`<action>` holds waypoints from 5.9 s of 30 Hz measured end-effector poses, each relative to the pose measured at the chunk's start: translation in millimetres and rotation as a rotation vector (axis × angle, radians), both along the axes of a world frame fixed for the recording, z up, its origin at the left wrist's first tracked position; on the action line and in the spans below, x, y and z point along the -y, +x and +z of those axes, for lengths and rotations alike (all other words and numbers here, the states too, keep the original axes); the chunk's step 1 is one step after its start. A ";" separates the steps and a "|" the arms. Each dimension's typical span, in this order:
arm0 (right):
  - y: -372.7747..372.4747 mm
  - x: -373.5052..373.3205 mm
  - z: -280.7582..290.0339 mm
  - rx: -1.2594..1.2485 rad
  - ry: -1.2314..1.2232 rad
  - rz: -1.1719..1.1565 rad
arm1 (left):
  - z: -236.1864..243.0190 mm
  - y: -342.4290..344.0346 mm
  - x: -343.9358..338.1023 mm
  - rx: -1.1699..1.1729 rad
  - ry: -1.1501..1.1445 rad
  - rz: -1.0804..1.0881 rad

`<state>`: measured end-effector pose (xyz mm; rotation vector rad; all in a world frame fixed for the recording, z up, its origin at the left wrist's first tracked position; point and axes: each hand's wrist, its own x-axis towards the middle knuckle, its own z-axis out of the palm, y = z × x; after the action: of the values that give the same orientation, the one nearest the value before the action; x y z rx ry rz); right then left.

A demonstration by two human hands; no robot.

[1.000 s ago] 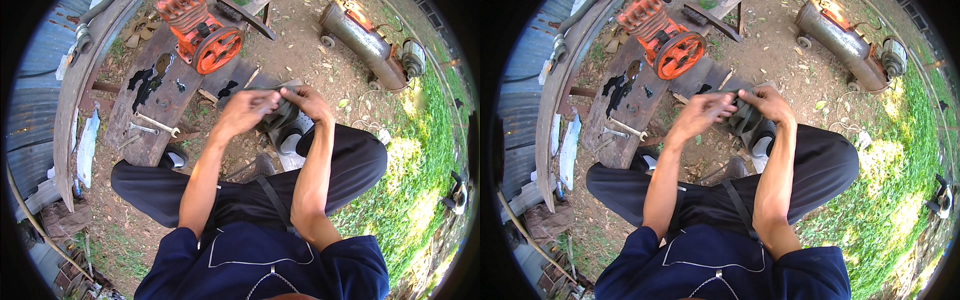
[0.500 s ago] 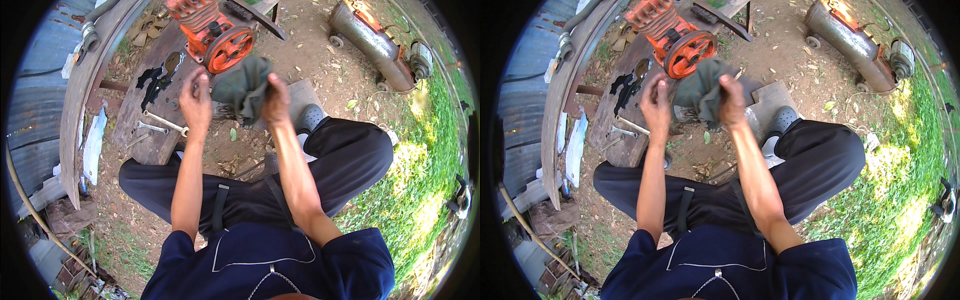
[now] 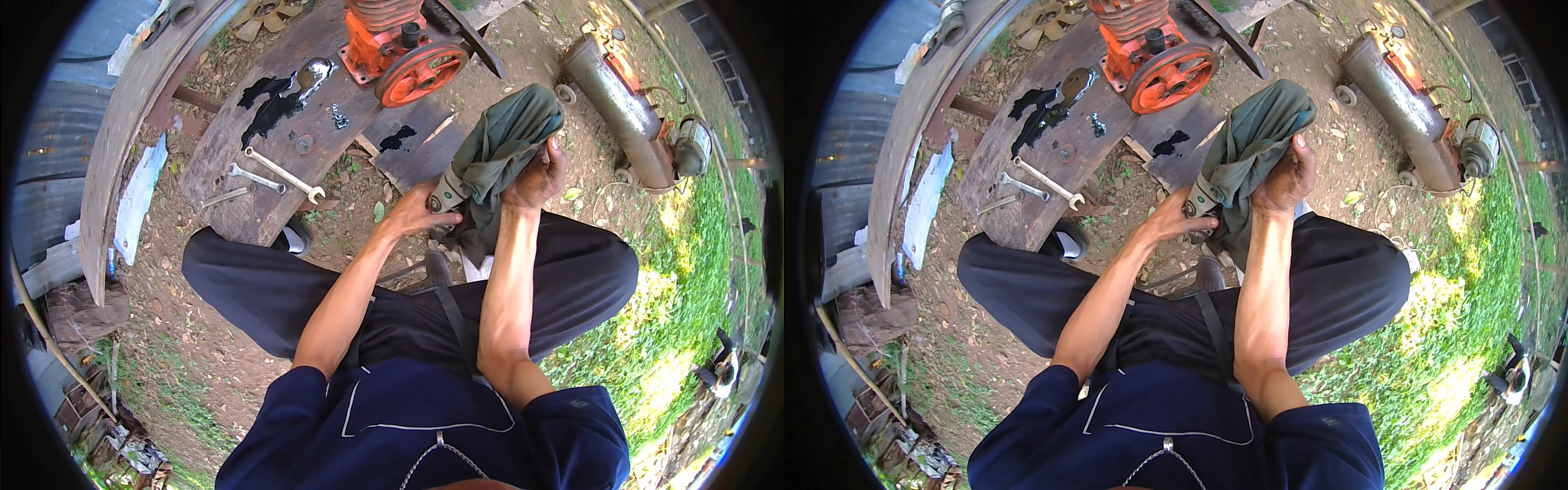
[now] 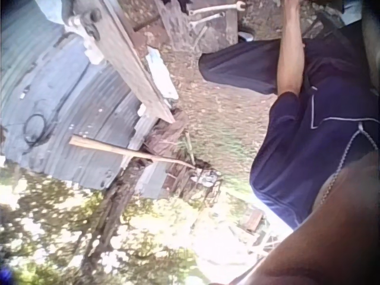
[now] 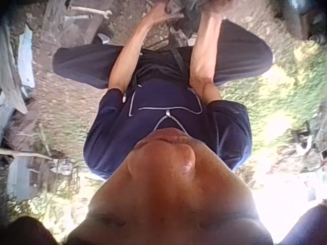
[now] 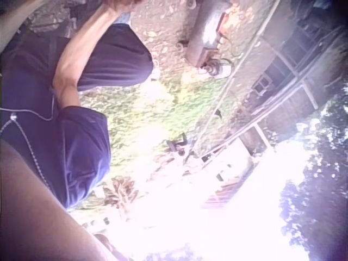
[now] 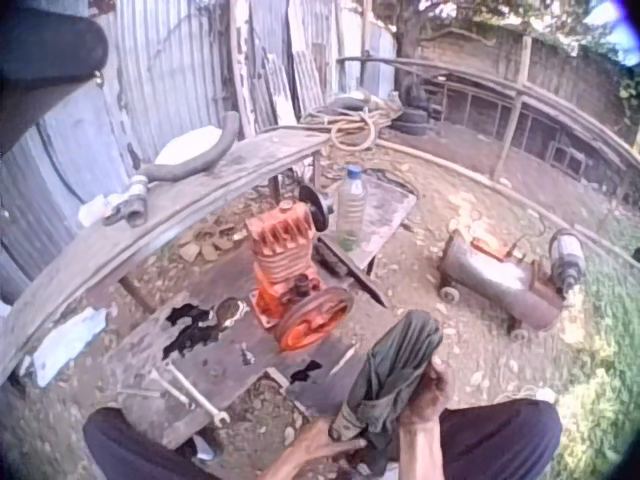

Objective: The person uses a screwdriver and a wrench to disassemble a red air compressor pump on a workbench, removes a small valve component, and cleans it with a cloth.

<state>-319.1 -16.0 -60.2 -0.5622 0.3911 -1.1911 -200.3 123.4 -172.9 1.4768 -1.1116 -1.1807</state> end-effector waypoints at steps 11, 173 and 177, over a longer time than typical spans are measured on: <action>-16.7 31.9 20.3 0.040 -0.044 -0.194 | -78.9 4.2 -56.9 0.084 0.228 -0.084; 100.4 15.5 2.6 -0.139 0.245 0.324 | 98.9 101.3 50.8 0.767 -0.413 0.657; 105.6 -15.2 12.6 -0.867 -0.524 0.248 | 98.3 105.8 49.3 0.685 -0.418 0.643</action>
<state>-213.5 -0.7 -47.6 -1.5499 0.7164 -0.7499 -94.5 74.1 -74.6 1.7432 -1.0892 0.0236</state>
